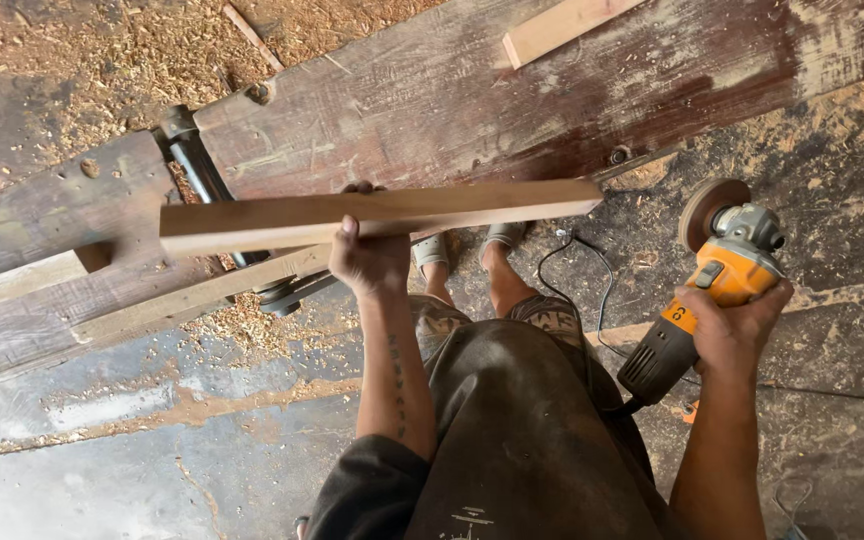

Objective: The person uses an angle grinder with a sanding disc to smooth the surface of a long wooden plank on a workbench. They hold the plank with one hand and move the tool along its length, occasionally flipping the plank to sand the other side.

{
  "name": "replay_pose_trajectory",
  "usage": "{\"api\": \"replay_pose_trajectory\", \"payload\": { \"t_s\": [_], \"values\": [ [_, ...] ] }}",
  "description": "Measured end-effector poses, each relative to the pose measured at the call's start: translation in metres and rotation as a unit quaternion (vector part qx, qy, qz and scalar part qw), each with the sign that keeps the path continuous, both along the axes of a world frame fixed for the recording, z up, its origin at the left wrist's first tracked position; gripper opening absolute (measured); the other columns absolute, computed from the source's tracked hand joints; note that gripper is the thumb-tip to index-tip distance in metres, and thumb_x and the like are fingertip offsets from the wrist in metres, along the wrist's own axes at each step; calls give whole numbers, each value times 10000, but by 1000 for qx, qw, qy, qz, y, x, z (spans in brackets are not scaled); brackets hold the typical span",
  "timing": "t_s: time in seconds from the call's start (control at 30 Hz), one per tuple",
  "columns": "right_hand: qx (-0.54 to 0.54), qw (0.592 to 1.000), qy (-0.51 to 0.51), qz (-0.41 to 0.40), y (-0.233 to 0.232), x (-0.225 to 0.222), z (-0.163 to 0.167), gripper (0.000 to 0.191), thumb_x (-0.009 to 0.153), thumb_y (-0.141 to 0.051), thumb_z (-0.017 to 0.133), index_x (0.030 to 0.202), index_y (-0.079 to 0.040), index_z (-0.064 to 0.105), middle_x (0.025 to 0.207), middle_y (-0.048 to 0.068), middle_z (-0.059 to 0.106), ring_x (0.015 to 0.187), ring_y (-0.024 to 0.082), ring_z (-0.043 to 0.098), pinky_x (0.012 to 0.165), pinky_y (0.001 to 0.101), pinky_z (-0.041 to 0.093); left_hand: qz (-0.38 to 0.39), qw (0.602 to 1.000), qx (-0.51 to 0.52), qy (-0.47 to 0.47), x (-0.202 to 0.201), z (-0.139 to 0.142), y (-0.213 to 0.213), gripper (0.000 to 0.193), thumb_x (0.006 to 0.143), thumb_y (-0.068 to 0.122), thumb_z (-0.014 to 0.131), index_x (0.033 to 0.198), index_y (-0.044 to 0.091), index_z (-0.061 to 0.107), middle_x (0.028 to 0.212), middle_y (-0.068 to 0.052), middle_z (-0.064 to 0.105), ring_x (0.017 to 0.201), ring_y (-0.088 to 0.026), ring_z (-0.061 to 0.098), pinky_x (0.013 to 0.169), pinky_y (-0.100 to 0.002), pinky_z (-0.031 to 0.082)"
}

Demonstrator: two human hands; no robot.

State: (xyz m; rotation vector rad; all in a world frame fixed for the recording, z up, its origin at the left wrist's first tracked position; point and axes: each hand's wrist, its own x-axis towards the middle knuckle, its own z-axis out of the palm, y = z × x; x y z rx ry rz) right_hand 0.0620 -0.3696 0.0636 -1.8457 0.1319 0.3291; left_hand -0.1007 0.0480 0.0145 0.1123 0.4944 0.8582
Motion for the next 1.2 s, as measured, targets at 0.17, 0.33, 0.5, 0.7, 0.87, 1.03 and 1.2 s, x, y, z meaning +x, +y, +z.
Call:
{"api": "replay_pose_trajectory", "payload": {
  "t_s": [0.17, 0.33, 0.5, 0.7, 0.87, 1.03, 1.2],
  "values": [
    [-11, 999, 26, -15, 5, -1, 6, 918, 840, 67, 770, 1512, 18, 146, 1335, 199, 495, 1191, 250, 642, 964, 418, 622, 18, 997, 10, 75, 9, -8, -9, 259, 885, 176, 825, 1079, 66, 693, 1074, -122, 680, 1113, -289, 627, 1080, -503, 483],
    [3, 1000, -5, -28, 8, -1, 16, 826, 872, 93, 785, 1450, 54, 196, 1322, 219, 506, 1148, 261, 639, 993, 419, 613, 32, 995, 64, -69, 19, 4, -3, 208, 872, 118, 790, 1061, 80, 710, 1088, -97, 719, 1090, -246, 647, 1078, -429, 492],
    [16, 999, -34, -21, 6, 0, 28, 860, 865, 98, 766, 1521, 26, 214, 1380, 205, 512, 1216, 262, 636, 1044, 415, 612, 12, 998, 65, 23, 27, 21, 9, 400, 847, 68, 809, 1218, 59, 658, 1242, -104, 691, 1276, -265, 607, 1194, -502, 442],
    [27, 999, -31, -23, 7, -1, 30, 858, 842, 94, 759, 1501, 21, 215, 1350, 190, 509, 1237, 255, 634, 1023, 408, 614, -35, 992, 91, 82, 11, 20, 1, 651, 834, 85, 826, 1403, -1, 522, 1338, -123, 632, 1342, -291, 556, 1227, -516, 402],
    [15, 1000, -3, -10, 19, -3, 25, 809, 850, 71, 758, 1451, 33, 217, 1296, 190, 516, 1167, 244, 639, 979, 398, 616, 25, 991, -1, 130, 8, 4, -2, 603, 885, 41, 742, 1396, -154, 485, 1384, -229, 611, 1321, -339, 567, 1193, -509, 414],
    [-6, 1000, 15, 9, 32, -3, 25, 780, 850, 69, 755, 1408, 43, 212, 1258, 185, 518, 1149, 237, 634, 938, 394, 616, 27, 988, -8, 152, 3, -2, -4, 528, 891, -21, 684, 1372, -137, 500, 1363, -263, 612, 1317, -353, 567, 1200, -484, 406],
    [20, 999, -1, 43, 41, -1, 27, 859, 863, 80, 757, 1496, 27, 179, 1321, 186, 503, 1224, 247, 631, 1037, 406, 618, 11, 993, 35, 110, -6, -5, -10, 461, 874, -55, 692, 1311, -130, 564, 1336, -230, 647, 1336, -351, 568, 1221, -475, 388]
  ]
}}
